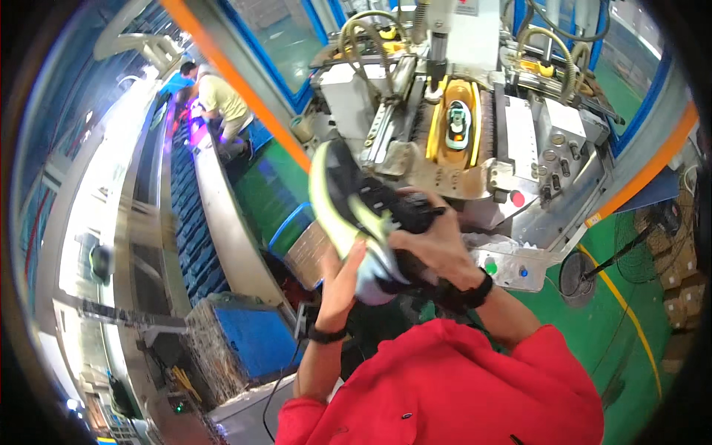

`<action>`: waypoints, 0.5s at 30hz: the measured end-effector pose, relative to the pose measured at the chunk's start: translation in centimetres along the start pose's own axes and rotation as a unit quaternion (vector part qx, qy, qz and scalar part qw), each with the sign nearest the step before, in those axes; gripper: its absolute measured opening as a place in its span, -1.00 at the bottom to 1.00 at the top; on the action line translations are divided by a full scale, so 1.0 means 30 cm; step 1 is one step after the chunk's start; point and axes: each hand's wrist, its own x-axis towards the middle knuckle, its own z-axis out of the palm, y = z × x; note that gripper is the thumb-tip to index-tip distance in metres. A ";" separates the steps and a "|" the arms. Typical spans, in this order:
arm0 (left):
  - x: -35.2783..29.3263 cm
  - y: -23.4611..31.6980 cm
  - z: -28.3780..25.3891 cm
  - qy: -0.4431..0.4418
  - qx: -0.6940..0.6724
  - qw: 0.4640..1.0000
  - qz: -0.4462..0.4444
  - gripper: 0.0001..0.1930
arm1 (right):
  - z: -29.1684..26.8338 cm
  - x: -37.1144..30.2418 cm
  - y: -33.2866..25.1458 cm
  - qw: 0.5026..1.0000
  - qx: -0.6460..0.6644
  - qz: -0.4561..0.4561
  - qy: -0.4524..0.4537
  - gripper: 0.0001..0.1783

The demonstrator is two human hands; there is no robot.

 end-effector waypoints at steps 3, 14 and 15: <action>0.245 -0.078 0.223 -0.119 0.015 0.992 0.028 -0.55 | -0.288 0.021 0.019 0.992 -0.016 0.008 0.123 -0.38; 1.108 -0.485 0.786 -0.057 0.316 0.943 0.082 -0.34 | -0.826 0.015 -0.014 0.901 -0.139 -0.033 0.411 -0.40; 1.139 -0.504 0.834 -0.088 0.331 0.937 0.076 -0.37 | -0.847 0.007 -0.012 0.895 -0.146 -0.032 0.419 -0.40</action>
